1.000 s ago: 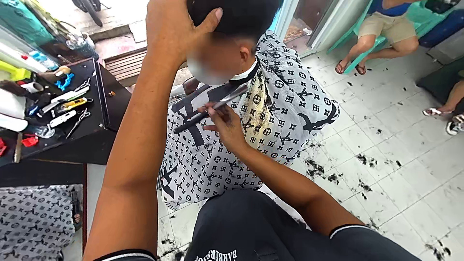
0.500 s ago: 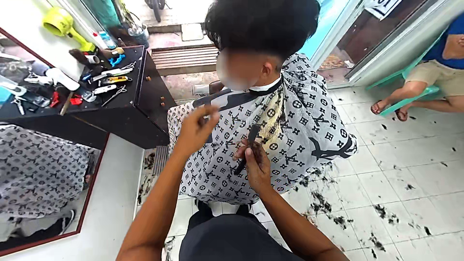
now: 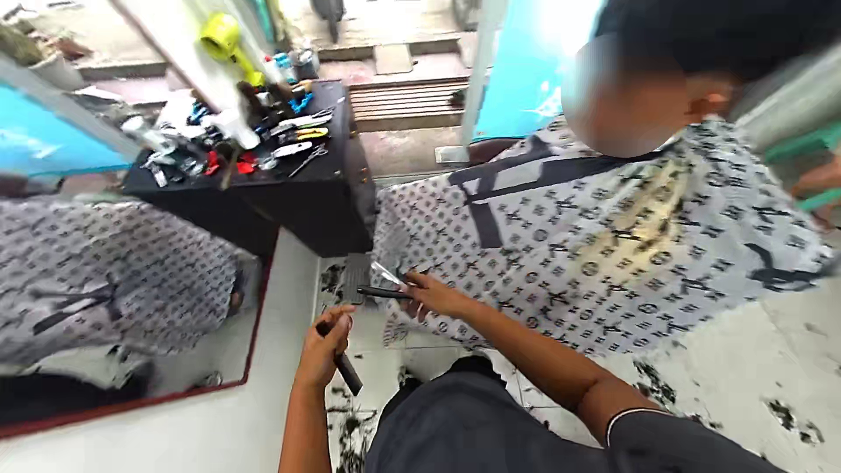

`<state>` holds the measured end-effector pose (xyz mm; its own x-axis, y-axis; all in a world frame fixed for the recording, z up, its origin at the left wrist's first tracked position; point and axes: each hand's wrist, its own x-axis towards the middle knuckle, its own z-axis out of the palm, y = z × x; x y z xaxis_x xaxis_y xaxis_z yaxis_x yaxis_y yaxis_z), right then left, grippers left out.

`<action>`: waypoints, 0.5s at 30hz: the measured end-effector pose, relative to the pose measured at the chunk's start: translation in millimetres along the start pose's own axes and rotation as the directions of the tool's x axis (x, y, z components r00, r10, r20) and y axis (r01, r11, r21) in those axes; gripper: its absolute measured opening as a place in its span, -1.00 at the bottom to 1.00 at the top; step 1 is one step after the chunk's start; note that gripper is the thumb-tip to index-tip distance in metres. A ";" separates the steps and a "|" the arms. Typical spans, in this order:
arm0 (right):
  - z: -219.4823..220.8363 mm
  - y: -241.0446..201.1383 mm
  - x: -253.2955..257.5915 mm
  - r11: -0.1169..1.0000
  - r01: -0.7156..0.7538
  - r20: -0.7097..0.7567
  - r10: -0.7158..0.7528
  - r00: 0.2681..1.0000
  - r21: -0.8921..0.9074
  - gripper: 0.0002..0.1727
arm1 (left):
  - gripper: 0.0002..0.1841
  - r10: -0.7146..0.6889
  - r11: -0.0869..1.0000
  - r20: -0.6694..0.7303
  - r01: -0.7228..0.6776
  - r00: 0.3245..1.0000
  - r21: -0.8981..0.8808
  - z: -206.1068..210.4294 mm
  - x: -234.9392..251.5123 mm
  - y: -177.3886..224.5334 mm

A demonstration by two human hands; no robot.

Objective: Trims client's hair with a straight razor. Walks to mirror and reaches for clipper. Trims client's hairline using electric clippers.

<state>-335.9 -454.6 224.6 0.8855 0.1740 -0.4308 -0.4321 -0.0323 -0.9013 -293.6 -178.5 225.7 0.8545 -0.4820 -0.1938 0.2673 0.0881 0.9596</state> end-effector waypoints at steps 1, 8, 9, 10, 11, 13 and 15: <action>8.4 3.7 23.6 0.997 -0.075 0.031 0.076 0.997 -0.009 -0.52 | -0.76 -0.019 1.000 -0.130 0.021 0.991 0.014 -19.2 -5.0 5.8; -9.1 -46.0 212.1 0.996 -0.030 -0.211 0.013 0.977 -0.081 -0.51 | -0.61 -0.253 0.873 -0.592 -0.083 0.765 -0.480 -131.9 -32.3 -22.7; -18.3 -59.7 242.9 0.978 -0.008 -0.245 -0.044 0.969 -0.209 -0.50 | -0.64 -0.338 0.849 -0.637 -0.067 0.693 -0.523 -145.2 -33.3 -37.0; -29.2 -72.0 275.5 0.929 0.006 -0.269 -0.113 0.957 -0.370 -0.50 | -0.66 -0.406 0.828 -0.665 -0.057 0.627 -0.558 -157.6 -35.0 -50.9; -39.8 -83.1 308.8 0.862 0.013 -0.282 -0.180 0.942 -0.506 -0.50 | -0.67 -0.452 0.810 -0.683 -0.057 0.574 -0.584 -169.2 -37.5 -62.8; -58.7 -96.2 373.8 0.722 0.009 -0.285 -0.285 0.915 -0.692 -0.48 | -0.67 -0.493 0.797 -0.718 -0.076 0.492 -0.599 -189.6 -45.5 -77.0; -72.2 -103.2 430.6 0.623 -0.003 -0.270 -0.336 0.902 -0.783 -0.47 | -0.68 -0.503 0.818 -0.780 -0.086 0.372 -0.569 -209.8 -57.6 -86.5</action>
<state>102.3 -447.4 128.7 0.9903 -0.0982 -0.0983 -0.1376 -0.7908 -0.5964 -272.5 24.4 111.1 0.5310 0.4559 -0.7143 0.3989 0.6092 0.6854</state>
